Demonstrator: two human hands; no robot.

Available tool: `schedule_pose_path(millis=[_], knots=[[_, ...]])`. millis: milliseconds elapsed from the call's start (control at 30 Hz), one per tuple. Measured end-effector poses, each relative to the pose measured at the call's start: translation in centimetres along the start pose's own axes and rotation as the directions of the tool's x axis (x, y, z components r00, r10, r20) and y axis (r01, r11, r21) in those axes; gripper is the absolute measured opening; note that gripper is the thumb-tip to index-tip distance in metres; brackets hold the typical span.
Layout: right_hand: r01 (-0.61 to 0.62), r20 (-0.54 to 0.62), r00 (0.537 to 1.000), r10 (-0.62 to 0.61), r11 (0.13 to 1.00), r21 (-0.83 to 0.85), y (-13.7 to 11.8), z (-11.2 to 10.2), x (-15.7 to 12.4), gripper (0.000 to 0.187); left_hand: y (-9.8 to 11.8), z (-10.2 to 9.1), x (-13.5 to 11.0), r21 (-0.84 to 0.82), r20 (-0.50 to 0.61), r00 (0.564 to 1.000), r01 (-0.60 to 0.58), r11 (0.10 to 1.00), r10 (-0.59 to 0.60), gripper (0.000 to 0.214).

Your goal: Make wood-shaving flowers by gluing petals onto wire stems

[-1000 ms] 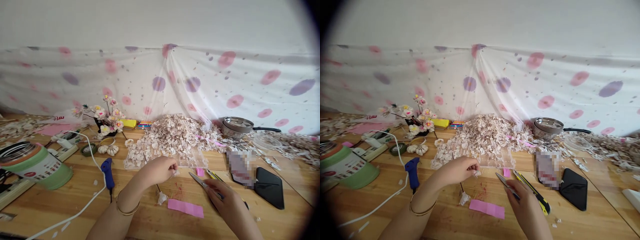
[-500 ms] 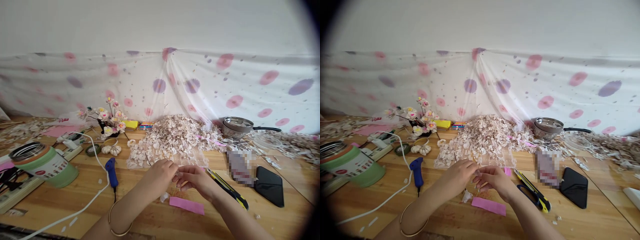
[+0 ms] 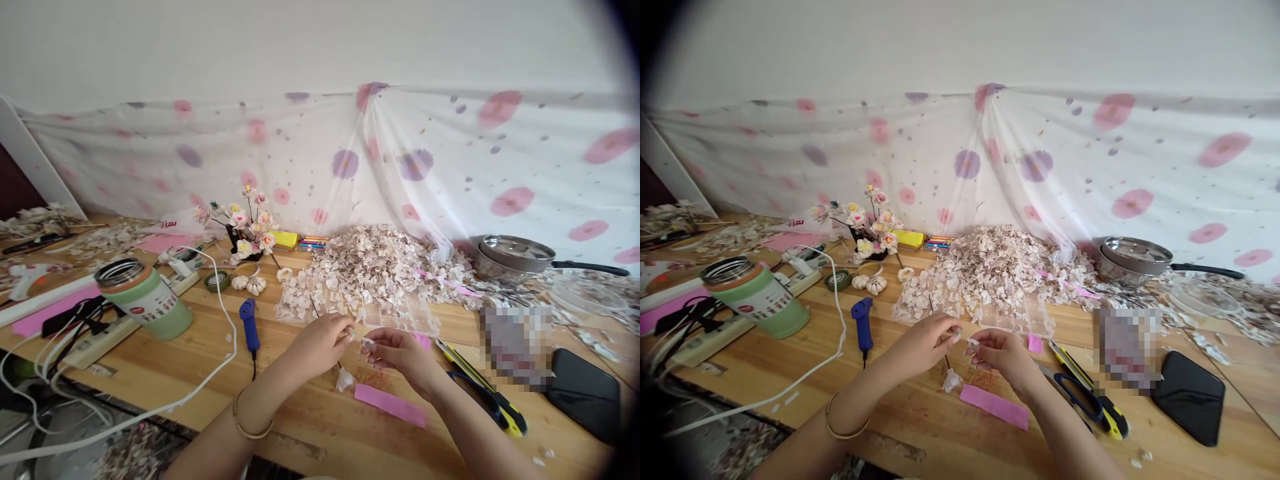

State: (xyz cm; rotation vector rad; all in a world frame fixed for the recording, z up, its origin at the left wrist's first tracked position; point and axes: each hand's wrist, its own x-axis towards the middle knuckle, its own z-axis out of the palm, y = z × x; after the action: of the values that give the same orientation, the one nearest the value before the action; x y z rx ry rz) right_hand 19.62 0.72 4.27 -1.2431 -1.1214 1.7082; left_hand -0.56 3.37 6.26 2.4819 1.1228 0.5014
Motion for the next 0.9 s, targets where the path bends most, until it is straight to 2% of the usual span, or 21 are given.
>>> schedule_pose_path(millis=[67,200,267,367,467,600,667,700,733,767,800,833,867,900], knots=[[0.015,-0.039,0.999,-0.016,1.000,-0.021,0.5,-0.4,0.4,0.035,-1.3,0.6,-0.3,0.044,0.049,0.999,-0.005,0.999,0.003,0.027],[0.038,-0.117,0.992,-0.046,0.997,-0.068,1.5,-1.2,1.2,0.038,-3.5,1.8,-0.9,0.062,0.157,0.985,-0.087,0.994,0.076,0.053],[0.055,-0.137,0.988,-0.065,0.996,-0.074,1.9,-1.5,1.5,0.040,-4.1,2.5,-1.1,0.060,0.183,0.977,-0.121,0.991,0.109,0.052],[0.080,-0.158,0.983,-0.093,0.993,-0.085,2.6,-1.8,1.9,0.043,-4.8,3.6,-1.1,0.051,0.184,0.973,-0.151,0.987,0.139,0.036],[0.092,-0.183,0.977,-0.109,0.991,-0.098,3.5,-2.0,2.2,0.045,-5.3,4.4,-0.6,0.047,0.139,0.978,-0.161,0.986,0.153,0.017],[0.107,-0.220,0.966,-0.138,0.983,-0.147,4.8,-2.4,2.6,0.045,-4.7,3.6,0.1,0.039,0.029,0.979,-0.203,0.978,0.202,0.019],[0.120,-0.221,0.962,-0.161,0.975,-0.188,5.4,-2.4,2.8,0.042,-3.5,2.2,0.1,0.018,-0.088,0.971,-0.223,0.975,0.224,0.020],[0.130,-0.217,0.960,-0.177,0.968,-0.215,5.7,-2.4,2.9,0.039,-2.7,1.3,-0.1,-0.041,-0.217,0.945,-0.260,0.965,0.245,0.021],[0.141,-0.212,0.957,-0.197,0.958,-0.251,5.9,-2.3,3.0,0.036,-1.8,0.4,-0.4,-0.095,-0.365,0.903,-0.281,0.955,0.229,0.021],[0.156,-0.203,0.953,-0.226,0.937,-0.312,6.1,-2.0,3.1,0.033,-0.8,-0.4,-0.7,-0.161,-0.458,0.871,-0.281,0.946,0.180,0.022],[0.164,-0.178,0.953,-0.246,0.911,-0.379,6.1,-1.7,3.2,0.030,0.1,-1.1,-1.1,-0.258,-0.502,0.860,-0.247,0.934,0.089,0.023],[0.169,-0.144,0.955,-0.258,0.878,-0.449,6.1,-1.3,3.3,0.028,0.8,-1.7,-1.6,-0.376,-0.520,0.854,-0.205,0.904,-0.023,0.024],[0.177,-0.103,0.959,-0.264,0.842,-0.510,5.9,-0.9,3.4,0.027,1.3,-2.1,-2.1,-0.509,-0.483,0.866,-0.157,0.846,-0.129,0.029],[0.184,-0.060,0.964,-0.261,0.810,-0.556,5.7,-0.4,3.5,0.026,1.5,-2.3,-2.7,-0.655,-0.410,0.881,-0.104,0.748,-0.236,0.036]])
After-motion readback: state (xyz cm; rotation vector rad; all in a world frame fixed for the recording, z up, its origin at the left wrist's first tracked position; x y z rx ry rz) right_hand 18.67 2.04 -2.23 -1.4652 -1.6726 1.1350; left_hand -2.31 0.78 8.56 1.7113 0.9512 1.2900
